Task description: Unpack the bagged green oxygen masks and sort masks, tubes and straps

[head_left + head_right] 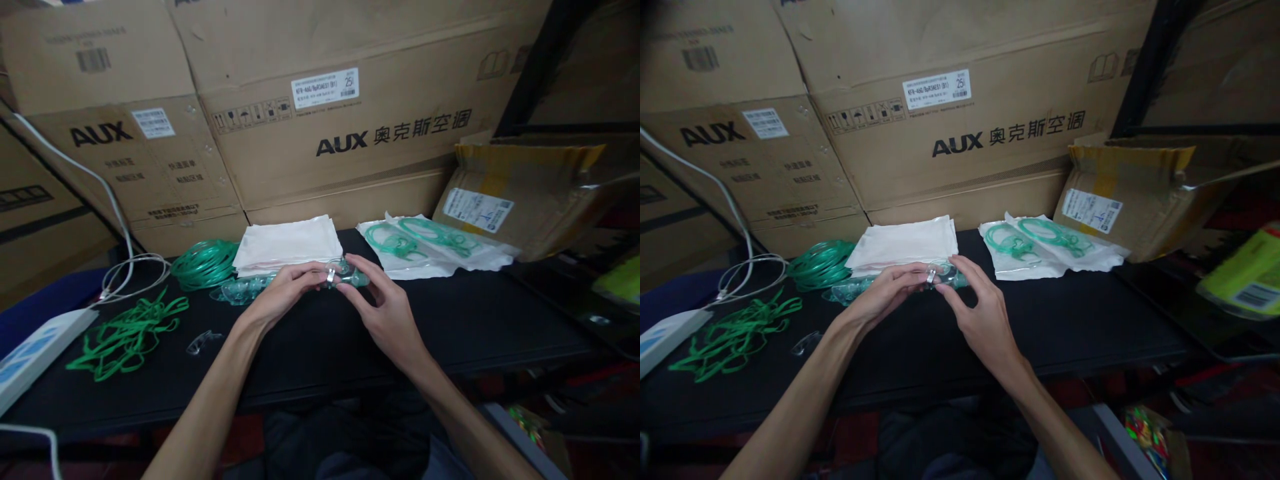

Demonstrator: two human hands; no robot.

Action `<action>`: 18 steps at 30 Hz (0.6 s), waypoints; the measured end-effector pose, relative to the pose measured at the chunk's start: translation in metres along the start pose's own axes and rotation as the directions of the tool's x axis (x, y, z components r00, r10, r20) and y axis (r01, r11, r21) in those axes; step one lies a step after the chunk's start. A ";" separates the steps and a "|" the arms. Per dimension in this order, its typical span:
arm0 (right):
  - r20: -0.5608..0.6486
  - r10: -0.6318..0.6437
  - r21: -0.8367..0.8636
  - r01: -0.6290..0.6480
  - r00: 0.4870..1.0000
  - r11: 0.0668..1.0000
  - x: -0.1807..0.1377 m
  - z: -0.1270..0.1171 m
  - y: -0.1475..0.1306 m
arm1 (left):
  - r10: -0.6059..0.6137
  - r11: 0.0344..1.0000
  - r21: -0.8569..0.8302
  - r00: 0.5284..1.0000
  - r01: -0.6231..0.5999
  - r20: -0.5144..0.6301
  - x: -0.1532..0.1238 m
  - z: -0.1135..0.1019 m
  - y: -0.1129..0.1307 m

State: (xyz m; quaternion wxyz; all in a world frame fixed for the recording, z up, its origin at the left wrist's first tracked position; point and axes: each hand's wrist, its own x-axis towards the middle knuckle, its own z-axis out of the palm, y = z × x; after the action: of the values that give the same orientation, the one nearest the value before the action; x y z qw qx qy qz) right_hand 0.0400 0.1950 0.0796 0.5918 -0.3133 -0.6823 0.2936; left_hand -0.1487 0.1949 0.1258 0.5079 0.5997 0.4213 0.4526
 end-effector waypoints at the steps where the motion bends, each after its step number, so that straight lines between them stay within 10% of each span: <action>1: 0.005 0.035 0.020 -0.035 0.999 0.999 0.000 0.000 0.000 | 0.006 1.000 -0.011 1.000 -0.006 0.005 0.000 0.000 0.000; 10: 0.149 0.341 0.374 -0.372 0.928 0.850 0.007 0.000 -0.001 | 0.074 0.997 0.035 0.997 -0.075 0.033 0.000 0.000 -0.001; 18: 0.237 0.338 0.190 -0.385 0.911 0.903 0.027 -0.009 -0.004 | 0.047 0.997 0.059 0.999 -0.046 -0.013 0.000 -0.001 -0.002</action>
State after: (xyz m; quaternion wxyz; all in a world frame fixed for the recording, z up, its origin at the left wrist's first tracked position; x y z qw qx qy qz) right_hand 0.0459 0.2135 0.1007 0.4884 -0.3325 -0.6282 0.5063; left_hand -0.1495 0.1955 0.1242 0.4765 0.6206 0.4238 0.4563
